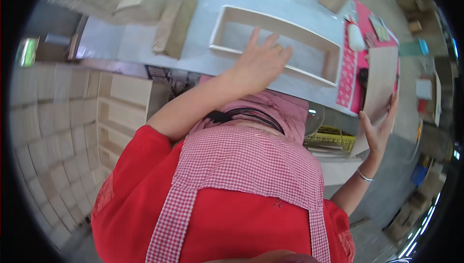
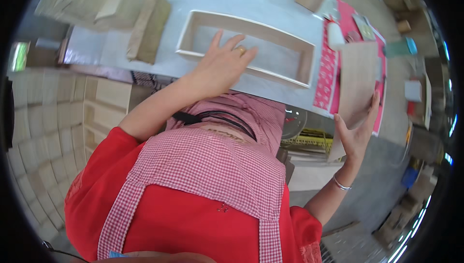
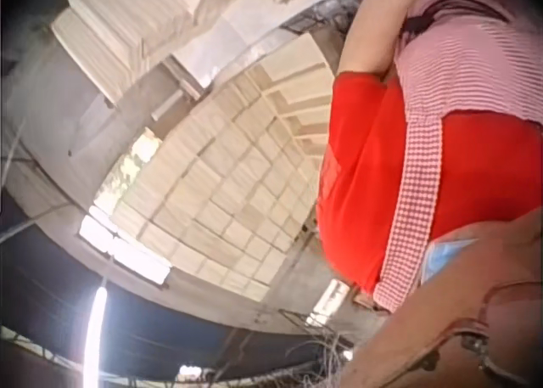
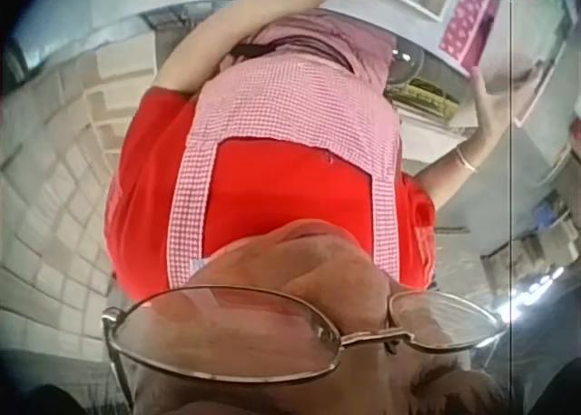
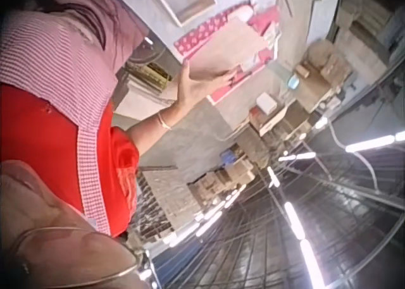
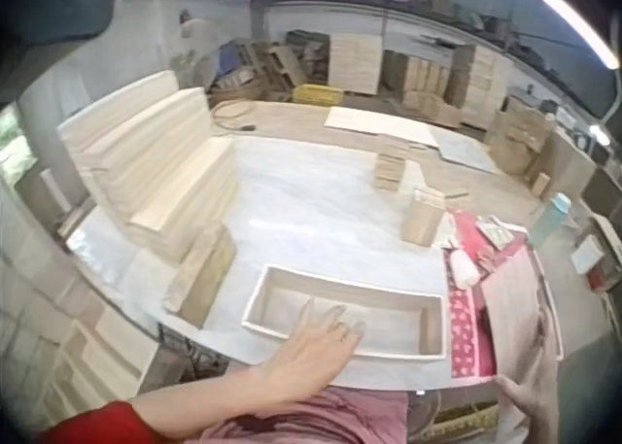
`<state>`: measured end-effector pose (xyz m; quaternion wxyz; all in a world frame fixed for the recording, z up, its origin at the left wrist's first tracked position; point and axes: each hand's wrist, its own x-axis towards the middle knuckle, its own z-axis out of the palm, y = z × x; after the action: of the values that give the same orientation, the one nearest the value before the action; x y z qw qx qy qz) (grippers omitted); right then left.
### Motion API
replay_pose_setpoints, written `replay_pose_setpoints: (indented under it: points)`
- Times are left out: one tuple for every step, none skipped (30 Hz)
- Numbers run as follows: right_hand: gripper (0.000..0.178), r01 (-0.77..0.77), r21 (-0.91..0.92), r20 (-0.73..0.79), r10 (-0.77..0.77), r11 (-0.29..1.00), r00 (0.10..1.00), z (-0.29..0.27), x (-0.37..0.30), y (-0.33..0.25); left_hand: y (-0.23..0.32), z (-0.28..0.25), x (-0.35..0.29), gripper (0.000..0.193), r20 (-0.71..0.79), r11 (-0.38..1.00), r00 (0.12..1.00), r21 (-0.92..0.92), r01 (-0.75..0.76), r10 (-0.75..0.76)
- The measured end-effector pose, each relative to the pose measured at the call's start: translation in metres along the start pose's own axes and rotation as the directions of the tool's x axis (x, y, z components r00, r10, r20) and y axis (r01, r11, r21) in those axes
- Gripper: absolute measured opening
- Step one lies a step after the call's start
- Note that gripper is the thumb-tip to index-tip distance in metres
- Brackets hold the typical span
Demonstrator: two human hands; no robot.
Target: Assembling wooden boxes by applying wood glue and using a pneumatic nail gun to secure the pieces.
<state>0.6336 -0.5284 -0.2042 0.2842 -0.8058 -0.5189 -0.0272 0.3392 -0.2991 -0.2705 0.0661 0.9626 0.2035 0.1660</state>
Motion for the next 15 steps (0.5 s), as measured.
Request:
replay_pose_setpoints:
  points:
    - [0.104, 0.118, -0.024, 0.113, -0.115, 0.993, 0.987, 0.005, 0.016, -0.02, 0.001, -0.008, -0.013, 0.05, 0.003, 0.999, 0.999, 0.015, 0.038, -0.038]
    - [0.104, 0.142, -0.002, 0.128, -0.14, 0.99, 0.982, 0.012, 0.029, -0.035, 0.005, -0.021, -0.025, 0.048, -0.083, 0.995, 0.992, -0.034, 0.09, -0.093]
    - [0.105, 0.229, 0.034, 0.205, -0.231, 0.973, 0.951, 0.021, 0.041, -0.05, 0.009, -0.034, -0.037, 0.047, -0.167, 0.987, 0.975, -0.086, 0.134, -0.147]
    - [0.106, 0.308, 0.067, 0.274, -0.314, 0.949, 0.909, 0.029, 0.051, -0.063, 0.008, -0.042, -0.048, 0.045, -0.251, 0.976, 0.948, -0.144, 0.163, -0.196]
    - [0.106, 0.32, 0.087, 0.284, -0.332, 0.943, 0.9, 0.038, 0.059, -0.076, 0.002, -0.046, -0.061, 0.045, -0.247, 0.973, 0.944, -0.134, 0.188, -0.217]
    - [0.107, 0.388, 0.085, 0.314, -0.394, 0.918, 0.863, 0.048, 0.067, -0.087, -0.008, -0.05, -0.075, 0.044, -0.276, 0.952, 0.912, -0.121, 0.281, -0.304]
    - [0.108, 0.458, 0.088, 0.344, -0.458, 0.885, 0.819, 0.06, 0.075, -0.099, -0.018, -0.05, -0.089, 0.043, -0.308, 0.921, 0.868, -0.109, 0.375, -0.39]
    - [0.109, 0.522, 0.086, 0.372, -0.514, 0.848, 0.773, 0.07, 0.082, -0.109, -0.026, -0.05, -0.097, 0.042, -0.341, 0.882, 0.817, -0.104, 0.459, -0.465]
    - [0.109, 0.53, 0.097, 0.376, -0.524, 0.843, 0.765, 0.079, 0.087, -0.119, -0.031, -0.047, -0.101, 0.042, -0.341, 0.876, 0.811, -0.1, 0.472, -0.476]
    - [0.109, 0.57, 0.1, 0.388, -0.56, 0.815, 0.732, 0.089, 0.092, -0.127, -0.038, -0.044, -0.104, 0.039, -0.328, 0.863, 0.801, -0.117, 0.491, -0.501]
    - [0.109, 0.608, 0.101, 0.401, -0.592, 0.788, 0.7, 0.098, 0.095, -0.135, -0.045, -0.04, -0.106, 0.037, -0.313, 0.851, 0.793, -0.136, 0.507, -0.523]
    - [0.108, 0.644, 0.104, 0.411, -0.622, 0.758, 0.666, 0.107, 0.099, -0.141, -0.05, -0.039, -0.108, 0.035, -0.299, 0.838, 0.784, -0.152, 0.523, -0.544]
    - [0.108, 0.647, 0.107, 0.412, -0.626, 0.755, 0.662, 0.114, 0.101, -0.147, -0.053, -0.037, -0.108, 0.035, -0.301, 0.836, 0.781, -0.152, 0.527, -0.547]
    - [0.108, 0.664, 0.104, 0.422, -0.638, 0.74, 0.645, 0.12, 0.103, -0.152, -0.055, -0.035, -0.105, 0.034, -0.279, 0.824, 0.775, -0.171, 0.541, -0.567]
    - [0.108, 0.681, 0.102, 0.432, -0.649, 0.726, 0.627, 0.126, 0.105, -0.156, -0.056, -0.033, -0.103, 0.033, -0.257, 0.811, 0.769, -0.189, 0.554, -0.585]
